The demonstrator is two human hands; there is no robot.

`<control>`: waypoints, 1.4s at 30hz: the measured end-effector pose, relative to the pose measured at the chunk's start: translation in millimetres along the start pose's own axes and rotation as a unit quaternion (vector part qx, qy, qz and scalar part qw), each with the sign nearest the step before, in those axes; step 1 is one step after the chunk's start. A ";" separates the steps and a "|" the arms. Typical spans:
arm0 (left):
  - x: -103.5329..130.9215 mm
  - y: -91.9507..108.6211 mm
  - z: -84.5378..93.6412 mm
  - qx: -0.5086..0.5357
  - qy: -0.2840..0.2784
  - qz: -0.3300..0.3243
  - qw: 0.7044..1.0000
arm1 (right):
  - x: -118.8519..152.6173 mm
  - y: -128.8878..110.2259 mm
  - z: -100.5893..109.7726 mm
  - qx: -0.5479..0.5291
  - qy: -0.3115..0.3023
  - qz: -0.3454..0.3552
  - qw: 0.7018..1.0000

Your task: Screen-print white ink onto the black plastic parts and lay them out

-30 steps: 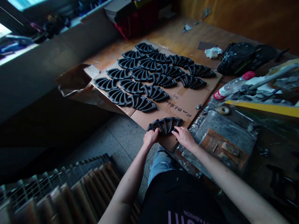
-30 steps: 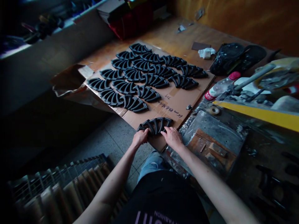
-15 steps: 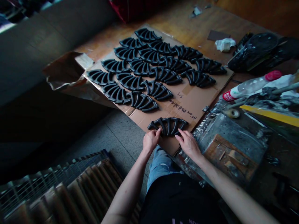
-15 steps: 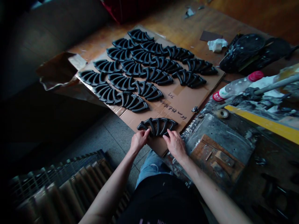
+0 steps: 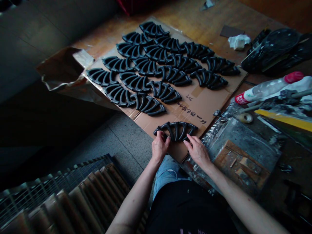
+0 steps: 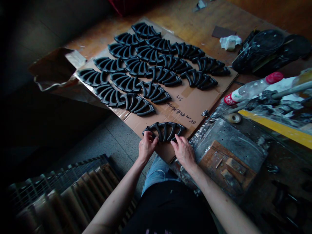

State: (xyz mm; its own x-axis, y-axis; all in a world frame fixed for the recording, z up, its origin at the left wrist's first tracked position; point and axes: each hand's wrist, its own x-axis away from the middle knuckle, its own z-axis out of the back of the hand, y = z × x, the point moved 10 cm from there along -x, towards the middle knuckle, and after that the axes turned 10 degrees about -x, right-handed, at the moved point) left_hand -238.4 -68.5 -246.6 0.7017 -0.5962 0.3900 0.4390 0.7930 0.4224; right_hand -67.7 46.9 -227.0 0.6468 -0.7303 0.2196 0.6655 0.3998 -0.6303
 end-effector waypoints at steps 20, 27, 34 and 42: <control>35.6 55.5 9.7 -0.145 0.084 -0.185 0.968 | 3.0 -19.4 10.9 0.020 0.050 0.074 0.996; 36.6 81.2 -19.7 -0.206 -0.010 -0.179 0.962 | -4.7 -27.6 -1.5 0.048 -0.021 0.083 0.995; 26.1 85.6 -21.5 -0.217 0.011 -0.152 0.964 | -16.7 -21.6 -9.5 0.009 -0.038 0.066 0.997; 15.5 123.6 9.0 -0.218 0.084 -0.212 0.949 | -19.9 -36.9 33.0 0.001 0.055 0.091 0.994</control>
State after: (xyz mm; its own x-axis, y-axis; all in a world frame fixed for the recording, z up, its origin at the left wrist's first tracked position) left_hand -178.2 19.2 -181.0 0.4739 -0.8738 0.1092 0.8664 0.4848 0.1192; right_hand -92.8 65.0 -183.5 0.7121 -0.7019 0.0179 0.5412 0.5324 -0.6509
